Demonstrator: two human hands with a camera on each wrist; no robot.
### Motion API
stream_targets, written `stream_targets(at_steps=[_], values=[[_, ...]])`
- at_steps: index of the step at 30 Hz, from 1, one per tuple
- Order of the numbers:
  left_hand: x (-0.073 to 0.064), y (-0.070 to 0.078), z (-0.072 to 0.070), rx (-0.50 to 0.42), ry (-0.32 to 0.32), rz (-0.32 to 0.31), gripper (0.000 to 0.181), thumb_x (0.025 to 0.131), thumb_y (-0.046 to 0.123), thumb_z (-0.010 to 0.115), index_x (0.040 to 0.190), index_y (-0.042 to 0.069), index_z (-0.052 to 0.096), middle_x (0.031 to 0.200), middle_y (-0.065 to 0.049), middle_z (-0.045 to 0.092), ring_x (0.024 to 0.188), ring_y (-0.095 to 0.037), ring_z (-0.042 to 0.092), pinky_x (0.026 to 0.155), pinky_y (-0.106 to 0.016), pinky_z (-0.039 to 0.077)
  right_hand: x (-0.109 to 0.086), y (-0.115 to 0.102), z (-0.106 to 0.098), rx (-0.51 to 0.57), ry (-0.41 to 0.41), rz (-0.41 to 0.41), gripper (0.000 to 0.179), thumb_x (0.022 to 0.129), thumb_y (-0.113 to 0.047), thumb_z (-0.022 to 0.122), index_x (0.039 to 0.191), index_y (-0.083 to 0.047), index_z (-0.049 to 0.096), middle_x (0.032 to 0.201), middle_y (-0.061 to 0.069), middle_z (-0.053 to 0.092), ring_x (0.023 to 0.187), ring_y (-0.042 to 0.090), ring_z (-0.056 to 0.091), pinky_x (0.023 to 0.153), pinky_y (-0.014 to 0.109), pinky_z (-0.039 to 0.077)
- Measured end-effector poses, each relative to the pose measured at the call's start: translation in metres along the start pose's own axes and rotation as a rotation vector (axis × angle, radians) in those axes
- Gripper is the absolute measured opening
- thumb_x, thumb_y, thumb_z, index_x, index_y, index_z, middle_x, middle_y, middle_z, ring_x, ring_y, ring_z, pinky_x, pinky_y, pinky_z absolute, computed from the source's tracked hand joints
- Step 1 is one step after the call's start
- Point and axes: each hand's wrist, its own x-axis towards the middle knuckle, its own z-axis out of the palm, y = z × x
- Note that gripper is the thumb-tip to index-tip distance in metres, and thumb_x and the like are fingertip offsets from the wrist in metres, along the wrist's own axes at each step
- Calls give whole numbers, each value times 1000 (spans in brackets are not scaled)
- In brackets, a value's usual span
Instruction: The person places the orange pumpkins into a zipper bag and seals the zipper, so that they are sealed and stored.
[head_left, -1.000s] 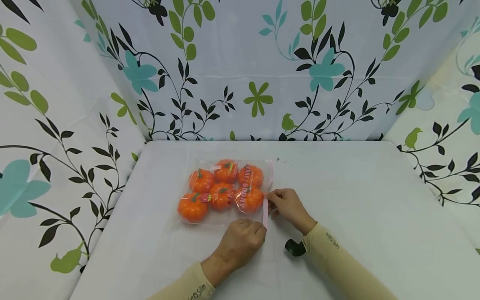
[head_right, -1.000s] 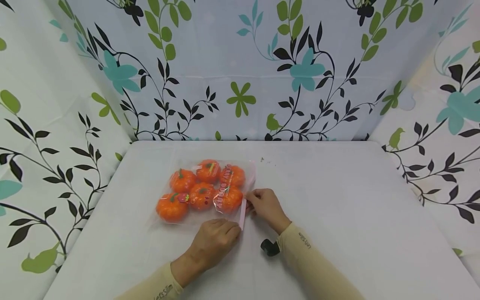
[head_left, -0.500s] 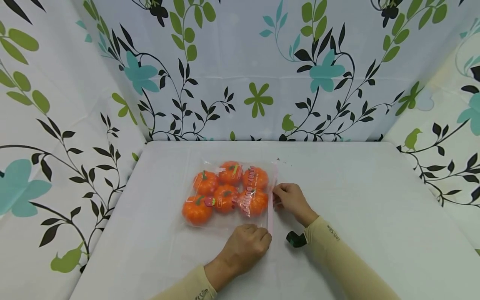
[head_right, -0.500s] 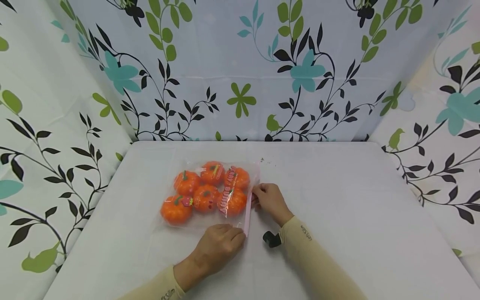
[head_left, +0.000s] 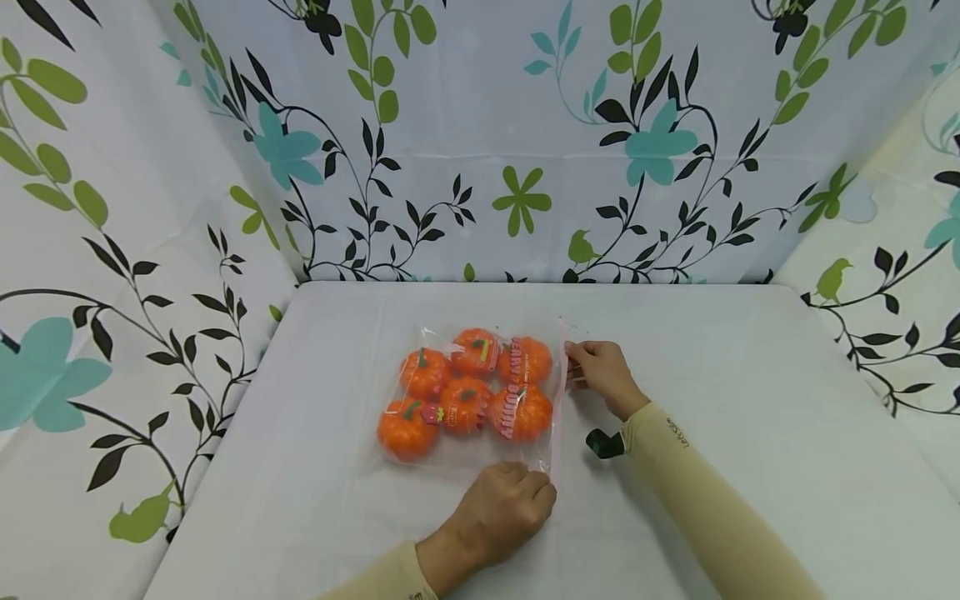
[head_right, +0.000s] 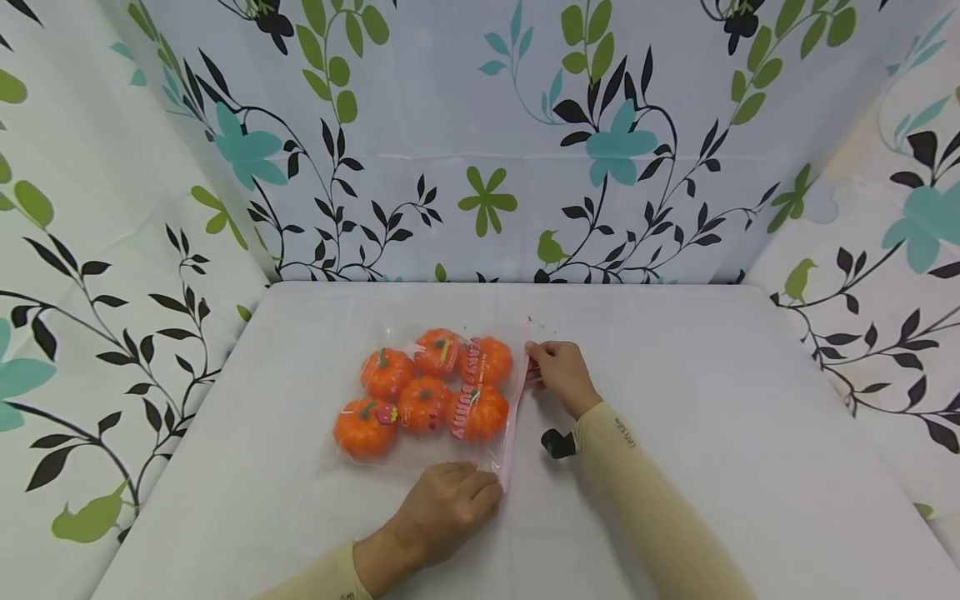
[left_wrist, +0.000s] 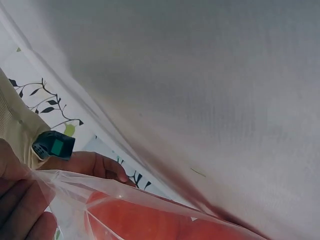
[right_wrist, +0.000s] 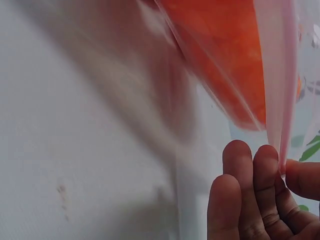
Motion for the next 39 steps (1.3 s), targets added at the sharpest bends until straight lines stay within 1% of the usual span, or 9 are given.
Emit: stream_targets(at_steps=[6, 12, 16, 18, 21, 25, 27, 31, 39], values=[[-1, 3, -1, -11, 15, 6, 32, 96, 3, 46, 75, 15, 67, 77, 5, 69, 68, -6, 66, 76, -22, 56, 10, -6, -10, -3, -12, 21, 43, 106, -34, 51, 121, 4, 64, 107, 16, 65, 90, 23, 66, 80, 30, 59], [-1, 4, -3, -24, 12, 14, 31, 96, 5, 47, 76, 15, 68, 77, 5, 69, 71, -7, 68, 79, -23, 57, 12, -17, -18, 37, -18, 47, 45, 107, -33, 49, 130, 5, 60, 115, 17, 64, 99, 24, 64, 84, 29, 58], [0, 6, -3, -33, 12, 10, 36, 98, 5, 41, 74, 15, 66, 74, 5, 66, 69, -8, 66, 78, -24, 57, 13, -25, -21, 67, -23, 68, 47, 107, -33, 50, 133, 5, 59, 116, 17, 63, 102, 24, 62, 86, 29, 57], [2, 6, -3, -23, 5, 16, 35, 97, 5, 43, 72, 15, 64, 71, 5, 64, 65, -8, 64, 75, -23, 56, 15, -27, -22, 75, -31, 87, 47, 107, -34, 50, 133, 4, 59, 117, 16, 63, 103, 24, 62, 86, 29, 57], [7, 6, -2, 10, -51, 39, 25, 91, 7, 56, 69, 17, 63, 66, 6, 59, 60, -7, 59, 68, -21, 53, 18, -28, -23, 83, -48, 111, 49, 107, -36, 49, 137, 3, 57, 121, 16, 62, 106, 24, 60, 87, 28, 57], [14, 3, 1, 88, -186, 90, 19, 86, 14, 70, 69, 18, 65, 64, 6, 60, 57, -5, 57, 59, -21, 49, 24, -28, -25, 122, -54, 132, 51, 107, -36, 48, 141, 1, 54, 124, 16, 59, 108, 26, 58, 87, 29, 57], [17, 2, 3, 119, -230, 108, 20, 87, 15, 72, 69, 20, 66, 64, 5, 61, 57, -5, 56, 54, -21, 47, 27, -28, -25, 148, -49, 147, 50, 107, -36, 48, 141, 0, 54, 123, 15, 58, 108, 26, 58, 86, 29, 57], [21, 1, 9, 149, -262, 125, 19, 86, 14, 72, 69, 22, 69, 63, 6, 62, 55, -5, 54, 48, -22, 41, 33, -27, -23, 180, -61, 162, 52, 107, -37, 48, 143, 0, 52, 123, 14, 57, 109, 26, 59, 86, 29, 57], [27, 0, 16, 171, -332, 188, 23, 87, 13, 68, 70, 27, 73, 58, 8, 58, 51, -6, 46, 49, -25, 37, 39, -27, -17, 153, -53, 160, 51, 106, -38, 49, 141, -1, 54, 121, 14, 59, 105, 23, 63, 85, 29, 57]])
